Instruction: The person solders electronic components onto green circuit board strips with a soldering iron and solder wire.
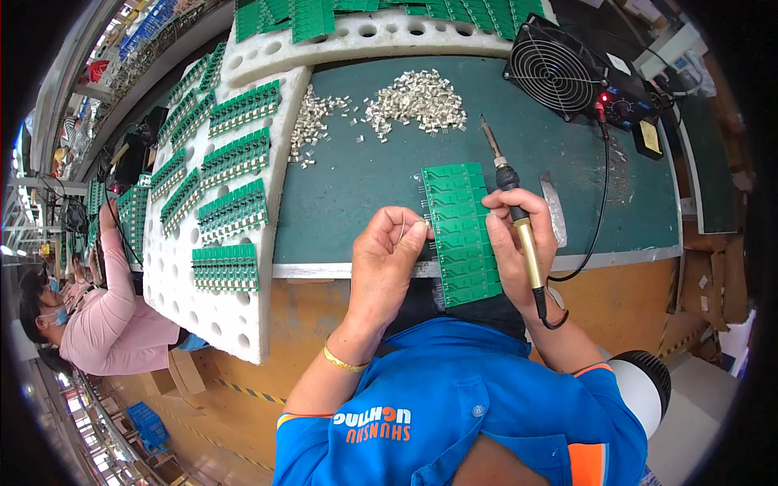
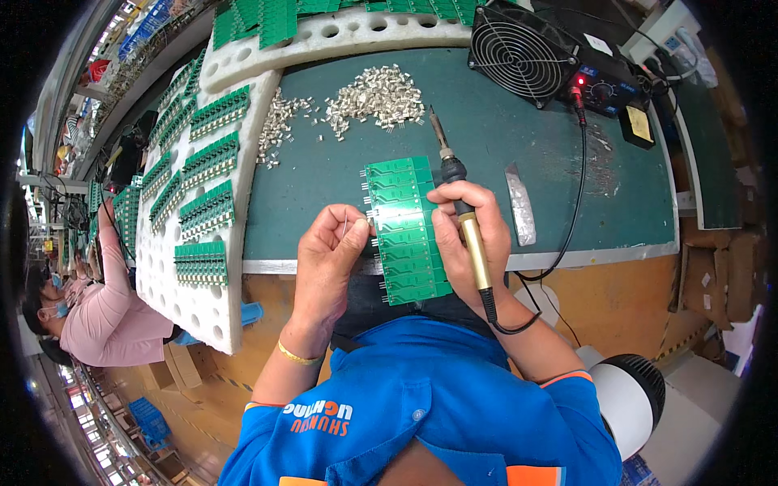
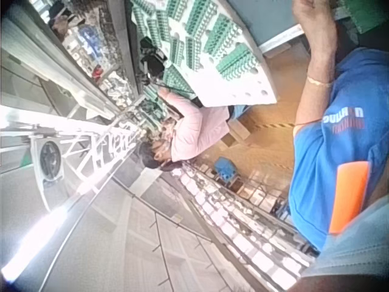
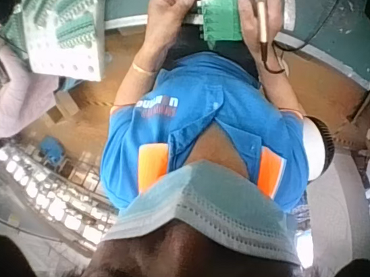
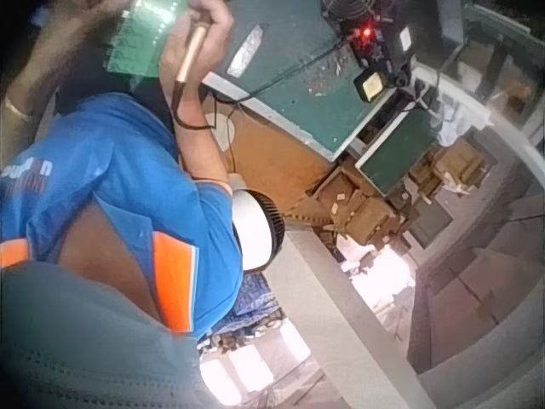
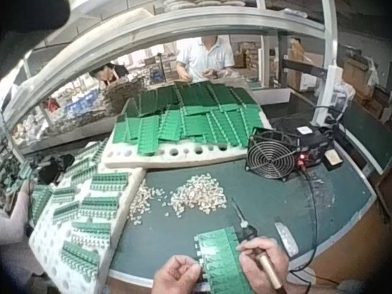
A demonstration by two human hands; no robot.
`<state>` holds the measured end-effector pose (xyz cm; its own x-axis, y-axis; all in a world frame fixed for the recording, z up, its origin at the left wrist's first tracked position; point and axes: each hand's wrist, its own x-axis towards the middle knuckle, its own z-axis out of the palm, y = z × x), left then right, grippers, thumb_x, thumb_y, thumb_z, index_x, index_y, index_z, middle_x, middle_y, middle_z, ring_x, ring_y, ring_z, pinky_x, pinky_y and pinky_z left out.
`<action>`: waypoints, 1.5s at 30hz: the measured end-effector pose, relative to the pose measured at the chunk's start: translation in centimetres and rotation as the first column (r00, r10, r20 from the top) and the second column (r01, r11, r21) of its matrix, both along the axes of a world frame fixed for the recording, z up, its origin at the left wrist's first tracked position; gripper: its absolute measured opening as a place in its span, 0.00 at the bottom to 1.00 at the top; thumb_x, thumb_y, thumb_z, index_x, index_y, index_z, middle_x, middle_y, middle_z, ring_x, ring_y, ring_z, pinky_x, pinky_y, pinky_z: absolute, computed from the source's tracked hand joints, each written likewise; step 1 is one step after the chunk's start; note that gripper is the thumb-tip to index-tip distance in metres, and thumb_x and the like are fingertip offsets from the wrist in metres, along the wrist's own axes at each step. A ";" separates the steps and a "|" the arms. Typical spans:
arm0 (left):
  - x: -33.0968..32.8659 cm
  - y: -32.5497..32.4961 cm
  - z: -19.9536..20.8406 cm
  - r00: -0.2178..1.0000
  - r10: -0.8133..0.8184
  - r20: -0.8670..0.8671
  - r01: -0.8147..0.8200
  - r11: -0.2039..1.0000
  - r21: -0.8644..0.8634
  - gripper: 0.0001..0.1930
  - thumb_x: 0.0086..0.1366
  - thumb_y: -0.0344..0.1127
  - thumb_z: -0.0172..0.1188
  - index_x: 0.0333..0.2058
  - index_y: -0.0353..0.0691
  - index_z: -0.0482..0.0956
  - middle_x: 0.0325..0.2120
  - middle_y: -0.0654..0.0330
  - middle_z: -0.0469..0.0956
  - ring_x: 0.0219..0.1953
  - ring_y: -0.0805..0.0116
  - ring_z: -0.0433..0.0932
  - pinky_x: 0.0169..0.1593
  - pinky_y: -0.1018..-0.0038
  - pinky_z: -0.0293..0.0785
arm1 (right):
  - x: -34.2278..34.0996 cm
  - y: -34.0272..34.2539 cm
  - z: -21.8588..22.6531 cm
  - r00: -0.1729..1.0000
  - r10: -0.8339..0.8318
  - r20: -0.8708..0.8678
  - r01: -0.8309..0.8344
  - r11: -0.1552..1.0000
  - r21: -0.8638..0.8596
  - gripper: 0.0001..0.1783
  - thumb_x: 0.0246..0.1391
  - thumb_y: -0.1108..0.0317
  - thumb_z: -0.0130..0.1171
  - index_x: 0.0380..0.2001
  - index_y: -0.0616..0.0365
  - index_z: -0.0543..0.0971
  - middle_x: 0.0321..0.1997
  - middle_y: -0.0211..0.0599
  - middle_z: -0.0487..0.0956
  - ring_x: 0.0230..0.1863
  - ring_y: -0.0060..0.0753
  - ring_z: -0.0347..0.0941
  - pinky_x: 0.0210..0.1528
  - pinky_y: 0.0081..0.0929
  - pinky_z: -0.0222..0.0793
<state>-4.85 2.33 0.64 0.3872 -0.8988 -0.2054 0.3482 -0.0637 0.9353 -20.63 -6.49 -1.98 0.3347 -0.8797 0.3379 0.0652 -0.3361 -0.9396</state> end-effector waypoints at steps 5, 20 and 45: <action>0.3 0.3 -0.1 1.000 0.003 0.004 -0.003 1.000 -0.017 0.04 0.71 0.29 0.55 0.40 0.35 0.73 0.34 0.63 0.79 0.38 0.81 0.74 0.45 0.82 0.69 | 0.2 -0.1 0.0 0.999 -0.023 -0.044 0.017 0.989 -0.149 0.12 0.59 0.82 0.52 0.46 0.61 0.73 0.44 0.42 0.81 0.38 0.25 0.76 0.43 0.23 0.73; 0.1 0.1 -0.4 0.999 0.033 -0.021 -0.036 0.990 -0.138 0.04 0.69 0.27 0.57 0.40 0.36 0.72 0.31 0.68 0.76 0.34 0.84 0.73 0.40 0.85 0.70 | -0.7 -0.1 0.7 0.982 0.167 0.092 -0.173 0.983 0.066 0.15 0.59 0.75 0.55 0.49 0.63 0.71 0.46 0.42 0.78 0.45 0.27 0.74 0.53 0.26 0.70; 0.6 0.2 -0.7 0.996 0.006 0.093 -0.008 1.000 0.025 0.02 0.63 0.25 0.64 0.35 0.35 0.80 0.23 0.76 0.73 0.21 0.92 0.58 0.23 0.88 0.52 | -0.3 -0.8 0.1 0.987 0.136 0.084 -0.145 0.983 0.110 0.18 0.56 0.82 0.58 0.49 0.60 0.70 0.46 0.37 0.76 0.44 0.20 0.71 0.45 0.18 0.69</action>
<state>-4.22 2.48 -0.05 0.4121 -0.8909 -0.1910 0.2605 -0.0856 0.9617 -20.90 -7.25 -1.88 0.4350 -0.8602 0.2661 0.1771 -0.2081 -0.9620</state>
